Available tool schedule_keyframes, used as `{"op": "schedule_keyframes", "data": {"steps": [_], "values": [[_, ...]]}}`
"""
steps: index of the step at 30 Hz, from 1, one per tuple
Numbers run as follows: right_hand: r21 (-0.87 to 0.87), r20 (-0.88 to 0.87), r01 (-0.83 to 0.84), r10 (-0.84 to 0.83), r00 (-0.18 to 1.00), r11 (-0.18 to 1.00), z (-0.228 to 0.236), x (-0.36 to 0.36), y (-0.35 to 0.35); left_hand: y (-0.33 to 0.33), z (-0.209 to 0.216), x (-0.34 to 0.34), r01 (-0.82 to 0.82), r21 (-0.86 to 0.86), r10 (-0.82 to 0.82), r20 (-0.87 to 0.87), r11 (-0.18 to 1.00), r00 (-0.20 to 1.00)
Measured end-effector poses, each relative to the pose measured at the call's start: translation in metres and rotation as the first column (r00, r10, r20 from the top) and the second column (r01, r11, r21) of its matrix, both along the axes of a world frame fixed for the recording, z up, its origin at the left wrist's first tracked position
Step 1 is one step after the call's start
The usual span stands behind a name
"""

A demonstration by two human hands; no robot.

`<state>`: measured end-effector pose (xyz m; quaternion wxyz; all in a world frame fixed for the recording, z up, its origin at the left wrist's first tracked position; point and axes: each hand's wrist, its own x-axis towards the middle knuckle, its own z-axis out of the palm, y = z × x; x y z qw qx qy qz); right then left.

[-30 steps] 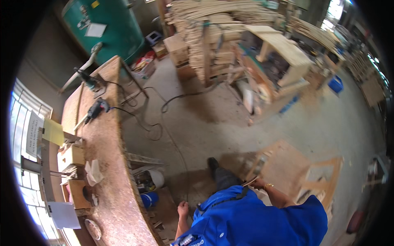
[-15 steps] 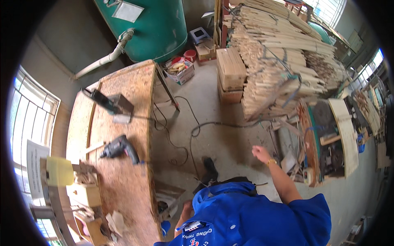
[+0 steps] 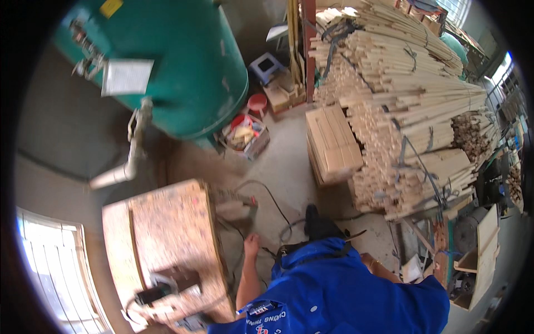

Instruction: The person measures a small wooden piece on a workbench using a tape measure and a square, then walks to a storage rack to pick up several thin wooden dowels. The person gathers a handful of dowels and carries them back toward the workbench area.

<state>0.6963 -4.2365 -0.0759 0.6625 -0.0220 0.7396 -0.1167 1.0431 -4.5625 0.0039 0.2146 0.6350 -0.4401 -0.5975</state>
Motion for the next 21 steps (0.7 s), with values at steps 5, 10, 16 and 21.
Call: {"op": "schedule_keyframes", "data": {"steps": [5, 10, 16, 21], "values": [[-0.558, -0.255, -0.371, 0.272, 0.928, 0.742, 0.017, -0.095, -0.223, -0.114, 0.016, -0.051, 0.004, 0.124, -0.015, 0.089, 0.992, 0.996], [-0.512, 0.008, 0.063, -0.069, 0.998, 0.856, 0.092, -0.134, -0.406, -0.252, 0.0, -0.094, -0.07, 0.199, 0.067, 0.02, 0.977, 0.998], [-0.364, -0.306, -0.041, -0.078, 0.949, 0.93, 0.057, -0.162, -0.471, -0.429, 0.001, -0.187, 0.072, 0.069, -0.073, 0.022, 0.995, 0.997], [-0.313, -0.381, -0.042, -0.085, 0.921, 0.949, 0.019, -0.14, -0.486, -0.55, 0.002, -0.261, 0.287, 0.051, -0.289, 0.043, 0.957, 0.956]]}}
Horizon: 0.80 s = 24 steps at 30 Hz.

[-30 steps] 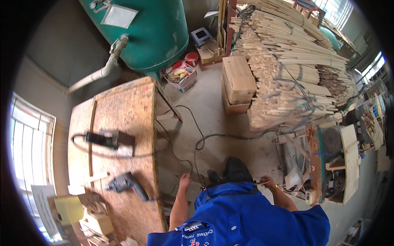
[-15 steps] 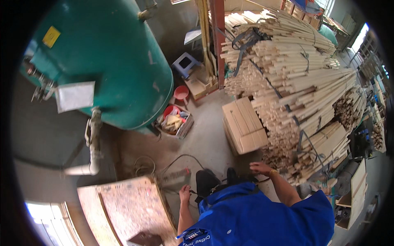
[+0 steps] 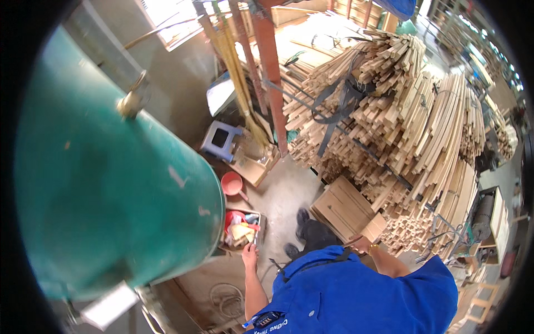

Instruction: The person measures a small wooden piece on a workbench using a tape measure and a square, then walks to a storage rack to pick up several thin wooden dowels. The person gathers a handful of dowels and carries them back toward the workbench area.

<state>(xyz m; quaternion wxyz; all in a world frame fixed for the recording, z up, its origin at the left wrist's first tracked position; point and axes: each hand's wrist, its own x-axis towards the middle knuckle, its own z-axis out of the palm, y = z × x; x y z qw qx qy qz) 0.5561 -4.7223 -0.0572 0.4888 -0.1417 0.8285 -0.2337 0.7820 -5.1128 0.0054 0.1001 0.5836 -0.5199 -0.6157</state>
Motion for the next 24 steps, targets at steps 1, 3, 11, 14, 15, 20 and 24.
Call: {"op": "schedule_keyframes", "data": {"steps": [1, 3, 11, 14, 15, 20, 24], "values": [[0.02, 0.09, 0.163, -0.164, 0.982, 0.986, 0.001, 0.001, -0.012, -0.02, 0.0, -0.018, 0.041, -0.006, -0.041, -0.002, 0.999, 0.999], [0.113, 0.262, 0.455, -0.468, 0.844, 0.883, -0.004, 0.003, -0.035, -0.058, -0.003, -0.058, 0.091, -0.017, -0.092, -0.072, 0.996, 0.993], [0.007, 0.544, 0.664, -0.56, 0.625, 0.747, -0.044, -0.02, -0.13, -0.215, 0.054, -0.242, 0.39, -0.439, -0.459, -0.059, 0.81, 0.887], [0.019, 0.428, 0.758, -0.691, 0.583, 0.652, -0.044, -0.035, -0.15, -0.244, 0.1, -0.37, 0.384, -0.316, -0.483, -0.351, 0.867, 0.802], [0.001, 0.448, 0.814, -0.728, 0.519, 0.58, -0.037, -0.038, -0.156, -0.252, 0.118, -0.41, 0.417, -0.336, -0.525, -0.366, 0.845, 0.768], [0.026, 0.418, 0.95, -0.867, 0.271, 0.31, 0.008, -0.057, -0.202, -0.314, 0.151, -0.584, 0.54, -0.226, -0.462, -0.814, 0.811, 0.353], [0.102, 0.31, 0.995, -0.951, -0.013, 0.019, 0.017, -0.047, -0.232, -0.314, 0.155, -0.708, 0.828, -0.247, -0.672, -0.714, 0.504, 0.196]]}}
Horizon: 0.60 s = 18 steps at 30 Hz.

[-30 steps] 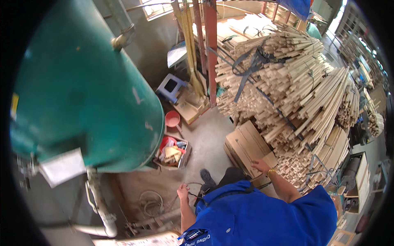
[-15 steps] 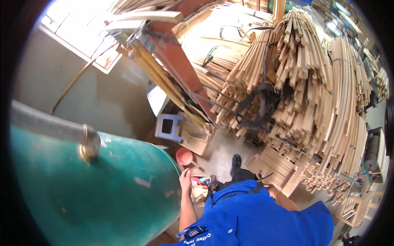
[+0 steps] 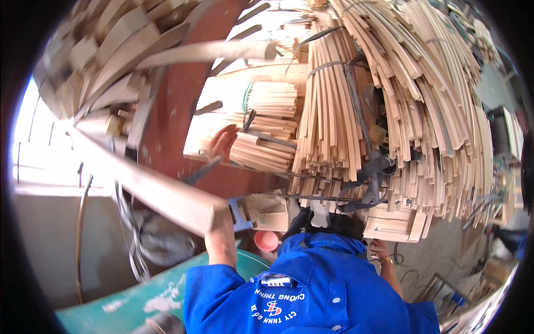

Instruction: The person measures a small wooden piece on a workbench using a tape measure and a square, then walks to a storage rack to pick up several thin wooden dowels. The person gathers a handful of dowels and carries them back toward the workbench area.

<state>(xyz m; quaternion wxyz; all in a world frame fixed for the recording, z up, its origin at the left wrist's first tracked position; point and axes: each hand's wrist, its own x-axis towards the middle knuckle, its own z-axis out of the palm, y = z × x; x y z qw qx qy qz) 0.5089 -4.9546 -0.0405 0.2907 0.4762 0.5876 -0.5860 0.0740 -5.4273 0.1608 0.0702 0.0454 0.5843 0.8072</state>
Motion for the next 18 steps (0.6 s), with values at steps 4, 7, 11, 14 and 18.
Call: {"op": "schedule_keyframes", "data": {"steps": [4, 7, 11, 14, 18], "values": [[0.035, -0.064, 0.205, -0.202, 0.977, 0.978, -0.005, 0.006, -0.05, 0.059, -0.024, -0.079, 0.322, -0.78, -0.471, 0.039, 0.537, 0.881], [0.068, -0.122, 0.283, -0.273, 0.954, 0.957, -0.017, -0.003, -0.089, 0.093, -0.029, -0.105, 0.396, -0.913, -0.639, 0.246, 0.1, 0.729], [0.13, -0.163, 0.164, -0.142, 0.976, 0.978, -0.03, -0.01, -0.112, 0.115, -0.048, -0.111, 0.281, -0.957, -0.663, 0.253, -0.067, 0.704], [0.279, -0.356, 0.117, -0.01, 0.935, 0.953, -0.043, -0.012, -0.121, 0.127, -0.04, -0.1, 0.26, -0.953, -0.801, 0.274, -0.153, 0.532], [0.149, -0.216, 0.168, -0.133, 0.967, 0.974, -0.044, -0.014, -0.108, 0.141, -0.041, -0.097, 0.249, -0.915, -0.789, 0.402, -0.319, 0.466]]}}
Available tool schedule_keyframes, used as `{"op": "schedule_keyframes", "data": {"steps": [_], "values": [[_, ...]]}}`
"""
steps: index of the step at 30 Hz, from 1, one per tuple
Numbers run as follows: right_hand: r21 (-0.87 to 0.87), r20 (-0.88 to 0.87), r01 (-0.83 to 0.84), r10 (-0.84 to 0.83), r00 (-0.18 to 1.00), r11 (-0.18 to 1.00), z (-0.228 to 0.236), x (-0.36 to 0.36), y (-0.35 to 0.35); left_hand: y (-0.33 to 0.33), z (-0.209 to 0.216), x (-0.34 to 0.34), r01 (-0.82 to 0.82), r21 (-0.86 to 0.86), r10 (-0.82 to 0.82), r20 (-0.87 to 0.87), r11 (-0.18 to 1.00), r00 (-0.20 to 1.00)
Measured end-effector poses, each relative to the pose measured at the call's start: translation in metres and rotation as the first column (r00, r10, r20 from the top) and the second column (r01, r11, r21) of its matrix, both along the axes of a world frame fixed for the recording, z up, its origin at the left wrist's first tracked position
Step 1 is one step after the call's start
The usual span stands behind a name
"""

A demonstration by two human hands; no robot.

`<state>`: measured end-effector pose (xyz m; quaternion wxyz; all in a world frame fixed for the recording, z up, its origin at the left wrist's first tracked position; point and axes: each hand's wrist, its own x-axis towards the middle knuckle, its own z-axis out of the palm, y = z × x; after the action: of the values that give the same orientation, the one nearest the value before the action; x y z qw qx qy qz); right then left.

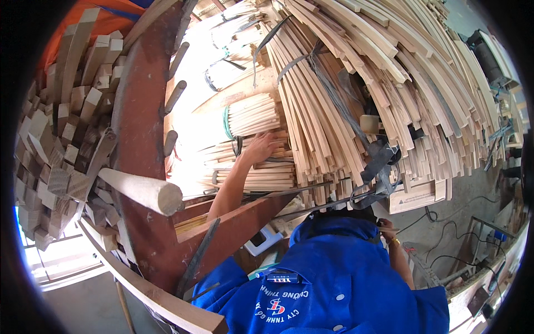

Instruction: The person measures a small wooden piece on a workbench using a tape measure and a square, then walks to a storage rack to pick up several thin wooden dowels. The person gathers a handful of dowels and carries them back toward the workbench area.

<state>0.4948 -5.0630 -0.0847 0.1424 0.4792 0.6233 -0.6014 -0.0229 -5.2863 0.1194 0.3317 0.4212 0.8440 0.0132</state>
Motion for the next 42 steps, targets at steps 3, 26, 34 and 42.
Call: {"op": "schedule_keyframes", "data": {"steps": [3, 26, 34, 42], "values": [[0.067, -0.04, -0.17, 0.173, 0.984, 0.983, 0.011, -0.018, 0.017, -0.021, -0.019, -0.004, 0.014, -0.102, -0.032, -0.17, 0.995, 0.985], [0.413, -0.1, -0.31, 0.381, 0.919, 0.856, -0.031, 0.038, 0.02, 0.021, -0.005, -0.019, -0.114, 0.031, 0.112, 0.063, 0.993, 0.992], [0.448, -0.118, -0.387, 0.483, 0.868, 0.806, -0.029, 0.029, 0.025, 0.021, 0.01, -0.018, -0.233, -0.187, 0.283, 0.313, 0.954, 0.907], [-0.078, 0.015, 0.118, -0.117, 0.993, 0.99, 0.022, -0.026, 0.04, -0.014, 0.002, -0.026, -0.06, -0.172, 0.097, 0.216, 0.983, 0.972]]}}
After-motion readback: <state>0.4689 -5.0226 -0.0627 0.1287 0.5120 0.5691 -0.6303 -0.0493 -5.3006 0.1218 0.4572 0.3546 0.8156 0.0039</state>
